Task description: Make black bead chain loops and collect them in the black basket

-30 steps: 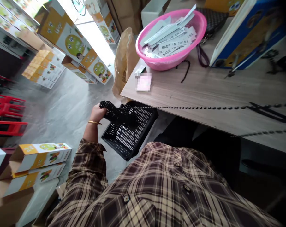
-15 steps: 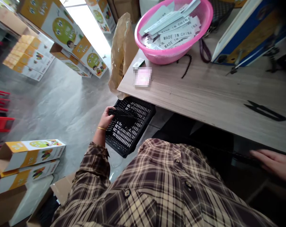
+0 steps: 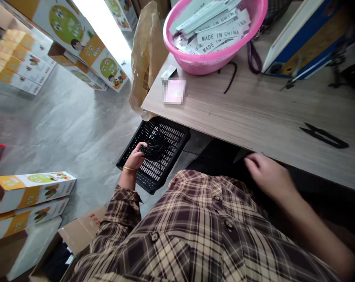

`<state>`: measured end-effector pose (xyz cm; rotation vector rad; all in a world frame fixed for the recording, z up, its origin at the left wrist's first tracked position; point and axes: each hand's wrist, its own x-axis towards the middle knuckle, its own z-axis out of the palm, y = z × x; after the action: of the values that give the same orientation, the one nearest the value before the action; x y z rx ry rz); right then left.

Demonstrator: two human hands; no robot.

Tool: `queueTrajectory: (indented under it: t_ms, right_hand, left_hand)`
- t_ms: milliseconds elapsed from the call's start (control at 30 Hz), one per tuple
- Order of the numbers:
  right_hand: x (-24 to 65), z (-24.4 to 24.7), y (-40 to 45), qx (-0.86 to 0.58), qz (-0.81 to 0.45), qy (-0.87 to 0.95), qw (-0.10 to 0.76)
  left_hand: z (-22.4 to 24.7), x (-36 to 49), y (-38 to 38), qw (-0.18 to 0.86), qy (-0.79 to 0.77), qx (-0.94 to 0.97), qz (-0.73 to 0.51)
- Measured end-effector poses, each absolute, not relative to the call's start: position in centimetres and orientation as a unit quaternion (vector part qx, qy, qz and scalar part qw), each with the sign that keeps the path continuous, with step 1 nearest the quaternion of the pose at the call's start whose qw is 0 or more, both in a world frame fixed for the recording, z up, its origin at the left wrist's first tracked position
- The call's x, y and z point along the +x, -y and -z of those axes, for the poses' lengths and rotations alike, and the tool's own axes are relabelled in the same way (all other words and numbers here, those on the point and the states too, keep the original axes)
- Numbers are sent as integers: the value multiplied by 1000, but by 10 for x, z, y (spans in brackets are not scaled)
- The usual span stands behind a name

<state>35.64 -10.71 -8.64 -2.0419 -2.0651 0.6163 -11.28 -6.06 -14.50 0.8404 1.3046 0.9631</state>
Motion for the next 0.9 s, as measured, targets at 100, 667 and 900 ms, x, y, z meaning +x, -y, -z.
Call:
queueTrajectory:
  t_ms: [100,667,900]
  right_hand:
    - [275,108,67,-554,-293,772,106]
    - [162,169,25,-461,-512,724,29]
    - [147,124,34,-409,-486,765,106]
  left_hand:
    - [132,-108,59,624,-546,363,-425]
    - [36,-116,20,485,-412,452,-625]
    - [-37,-133,-25,425,-353,530,-644]
